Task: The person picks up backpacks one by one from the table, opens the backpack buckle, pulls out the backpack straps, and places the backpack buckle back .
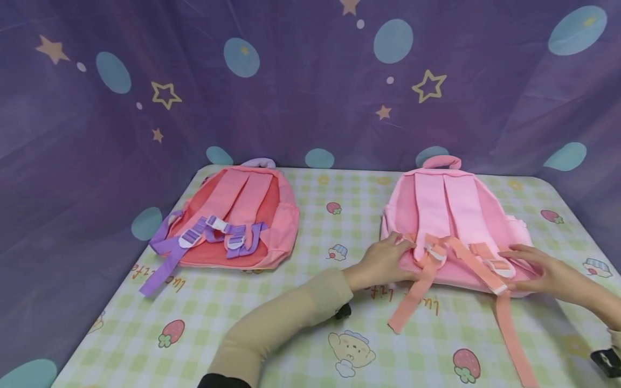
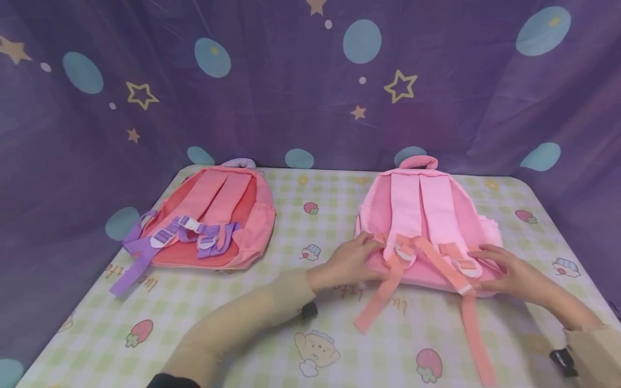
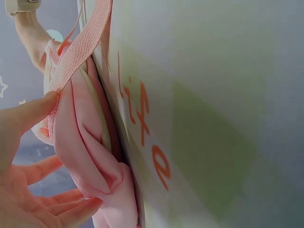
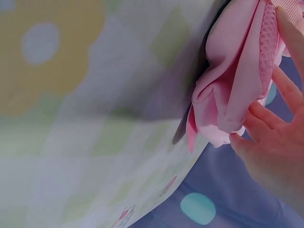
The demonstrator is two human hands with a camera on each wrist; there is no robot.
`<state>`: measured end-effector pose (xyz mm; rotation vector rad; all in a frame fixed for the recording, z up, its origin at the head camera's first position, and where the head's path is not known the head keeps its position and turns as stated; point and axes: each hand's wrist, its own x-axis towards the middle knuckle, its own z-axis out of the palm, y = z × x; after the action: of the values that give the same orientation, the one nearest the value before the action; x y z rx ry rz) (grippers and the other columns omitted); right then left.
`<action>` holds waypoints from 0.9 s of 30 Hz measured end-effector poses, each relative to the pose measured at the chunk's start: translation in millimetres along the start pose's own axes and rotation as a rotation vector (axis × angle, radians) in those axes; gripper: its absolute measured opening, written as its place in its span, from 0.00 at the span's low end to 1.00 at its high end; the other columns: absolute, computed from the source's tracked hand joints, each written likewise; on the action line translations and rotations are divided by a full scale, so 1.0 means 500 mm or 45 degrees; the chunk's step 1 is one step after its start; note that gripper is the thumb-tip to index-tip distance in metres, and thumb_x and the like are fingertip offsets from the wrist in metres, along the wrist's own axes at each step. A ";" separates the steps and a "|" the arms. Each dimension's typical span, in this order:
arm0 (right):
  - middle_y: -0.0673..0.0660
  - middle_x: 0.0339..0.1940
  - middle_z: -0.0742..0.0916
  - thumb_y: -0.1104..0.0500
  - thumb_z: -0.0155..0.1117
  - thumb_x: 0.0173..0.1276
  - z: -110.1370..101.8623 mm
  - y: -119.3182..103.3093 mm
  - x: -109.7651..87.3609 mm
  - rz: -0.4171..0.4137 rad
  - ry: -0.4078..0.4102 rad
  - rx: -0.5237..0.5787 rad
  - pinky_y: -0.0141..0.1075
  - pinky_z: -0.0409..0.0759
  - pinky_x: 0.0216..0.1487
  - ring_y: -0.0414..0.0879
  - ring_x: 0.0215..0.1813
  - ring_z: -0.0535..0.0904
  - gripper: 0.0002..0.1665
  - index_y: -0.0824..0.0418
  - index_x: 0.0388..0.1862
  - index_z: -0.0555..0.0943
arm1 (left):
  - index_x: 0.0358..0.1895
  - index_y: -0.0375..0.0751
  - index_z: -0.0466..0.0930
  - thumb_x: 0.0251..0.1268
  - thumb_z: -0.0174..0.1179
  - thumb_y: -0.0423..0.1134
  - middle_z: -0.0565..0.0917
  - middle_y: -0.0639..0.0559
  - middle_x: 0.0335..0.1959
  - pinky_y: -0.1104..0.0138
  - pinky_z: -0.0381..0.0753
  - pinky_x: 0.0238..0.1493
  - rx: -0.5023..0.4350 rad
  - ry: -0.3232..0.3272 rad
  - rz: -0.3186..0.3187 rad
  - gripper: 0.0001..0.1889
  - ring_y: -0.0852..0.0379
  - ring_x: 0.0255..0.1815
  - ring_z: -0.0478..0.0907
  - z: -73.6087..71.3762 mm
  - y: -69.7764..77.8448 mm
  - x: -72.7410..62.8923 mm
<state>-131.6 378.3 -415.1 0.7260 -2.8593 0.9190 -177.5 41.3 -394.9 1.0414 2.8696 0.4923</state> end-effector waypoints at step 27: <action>0.25 0.57 0.57 0.74 0.67 0.42 -0.042 0.075 -0.052 -0.013 -0.010 0.083 0.09 0.46 0.49 0.15 0.57 0.47 0.44 0.62 0.62 0.65 | 0.53 0.57 0.71 0.43 0.57 0.67 0.70 0.58 0.51 0.75 0.69 0.35 0.103 0.002 -0.011 0.32 0.66 0.43 0.69 0.031 0.073 0.055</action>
<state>-127.4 427.6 -423.1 0.7514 -2.8411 1.0149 -173.8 89.5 -396.6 1.0401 2.9163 0.3792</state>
